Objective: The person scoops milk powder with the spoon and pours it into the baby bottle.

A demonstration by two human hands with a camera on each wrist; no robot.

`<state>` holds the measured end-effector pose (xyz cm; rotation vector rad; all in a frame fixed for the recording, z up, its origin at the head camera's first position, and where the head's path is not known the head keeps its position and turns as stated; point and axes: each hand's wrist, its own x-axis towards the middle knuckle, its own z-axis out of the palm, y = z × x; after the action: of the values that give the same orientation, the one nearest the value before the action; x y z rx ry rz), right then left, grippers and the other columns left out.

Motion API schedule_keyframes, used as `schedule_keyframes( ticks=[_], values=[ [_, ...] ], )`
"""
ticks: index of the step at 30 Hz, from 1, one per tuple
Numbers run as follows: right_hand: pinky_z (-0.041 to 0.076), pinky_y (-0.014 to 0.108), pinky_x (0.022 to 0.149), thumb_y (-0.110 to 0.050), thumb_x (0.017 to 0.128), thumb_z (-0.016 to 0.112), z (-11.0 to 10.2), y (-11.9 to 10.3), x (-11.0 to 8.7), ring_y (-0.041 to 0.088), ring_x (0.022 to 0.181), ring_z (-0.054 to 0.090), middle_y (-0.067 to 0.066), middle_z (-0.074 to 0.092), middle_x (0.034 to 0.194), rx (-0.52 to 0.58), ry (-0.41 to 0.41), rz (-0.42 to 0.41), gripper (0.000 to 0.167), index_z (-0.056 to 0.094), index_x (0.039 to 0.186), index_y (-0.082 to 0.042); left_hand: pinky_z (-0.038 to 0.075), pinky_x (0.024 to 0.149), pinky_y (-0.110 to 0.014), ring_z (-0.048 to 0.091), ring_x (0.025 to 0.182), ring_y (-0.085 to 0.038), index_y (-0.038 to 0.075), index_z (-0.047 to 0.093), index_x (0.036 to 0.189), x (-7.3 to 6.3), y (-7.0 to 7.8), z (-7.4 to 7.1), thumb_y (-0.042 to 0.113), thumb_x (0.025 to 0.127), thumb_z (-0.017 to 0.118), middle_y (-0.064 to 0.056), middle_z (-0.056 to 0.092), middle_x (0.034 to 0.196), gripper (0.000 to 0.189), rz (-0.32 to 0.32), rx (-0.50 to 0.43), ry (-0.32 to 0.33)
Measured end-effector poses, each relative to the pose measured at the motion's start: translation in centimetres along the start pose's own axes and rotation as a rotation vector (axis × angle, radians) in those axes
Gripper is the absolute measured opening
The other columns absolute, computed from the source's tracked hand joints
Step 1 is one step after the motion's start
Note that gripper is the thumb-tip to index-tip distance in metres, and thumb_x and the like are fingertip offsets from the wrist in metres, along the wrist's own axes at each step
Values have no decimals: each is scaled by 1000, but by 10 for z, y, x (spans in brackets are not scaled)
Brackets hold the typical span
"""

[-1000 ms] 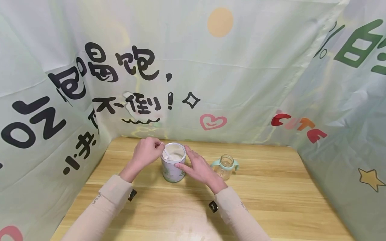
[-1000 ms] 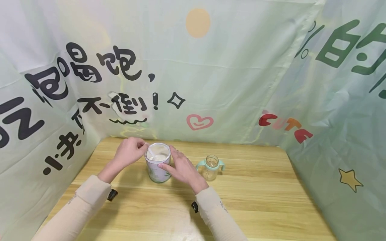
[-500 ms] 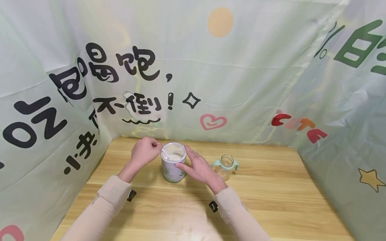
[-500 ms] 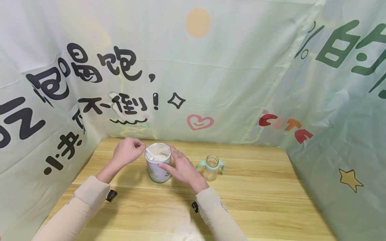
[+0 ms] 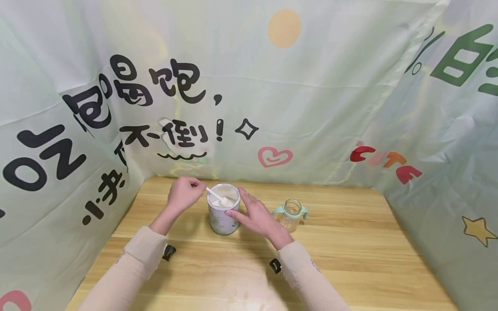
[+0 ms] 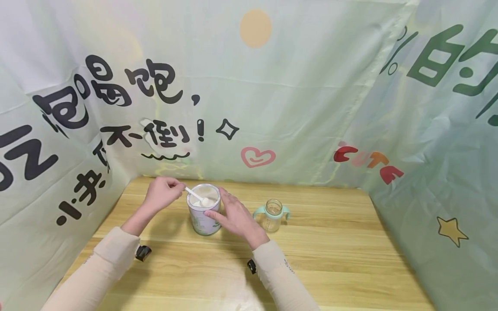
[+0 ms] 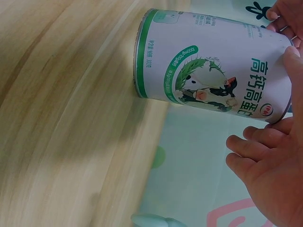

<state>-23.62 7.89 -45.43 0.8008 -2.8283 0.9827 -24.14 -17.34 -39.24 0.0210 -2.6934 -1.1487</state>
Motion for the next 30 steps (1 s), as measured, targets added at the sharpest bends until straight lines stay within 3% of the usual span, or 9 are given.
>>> schedule_keyframes(
  ticks=[12, 17, 22, 30],
  values=[
    [40, 60, 121, -62, 101, 61, -1, -1, 0, 43, 149, 45, 22, 42, 165, -3, -8, 4, 91, 26, 167, -10, 53, 60, -20, 65, 58, -6, -5, 79, 103, 3, -8, -1, 19, 97, 67, 2, 73, 69, 28, -143, -252, -78],
    [40, 59, 122, -63, 101, 59, -1, 0, 0, 43, 150, 44, 21, 39, 166, -9, -10, 1, 92, 26, 167, -10, 46, 54, -20, 67, 59, -4, -6, 76, 111, 4, -11, -4, 21, 99, 67, 5, 74, 70, 31, -258, -360, -122],
    [40, 60, 122, -63, 100, 59, -1, 0, 0, 43, 150, 44, 21, 39, 167, -6, -8, 6, 93, 26, 167, -9, 41, 57, -24, 66, 60, -2, -4, 76, 113, 5, -14, -5, 22, 100, 65, 11, 72, 68, 31, -307, -400, -157],
    [39, 58, 123, -64, 100, 59, 0, 0, 0, 41, 151, 43, 19, 37, 168, -14, -16, 6, 93, 24, 168, -11, 41, 62, -26, 66, 61, -2, 0, 76, 111, 4, -19, -5, 25, 101, 65, 11, 73, 71, 28, -357, -446, -187]
  ],
)
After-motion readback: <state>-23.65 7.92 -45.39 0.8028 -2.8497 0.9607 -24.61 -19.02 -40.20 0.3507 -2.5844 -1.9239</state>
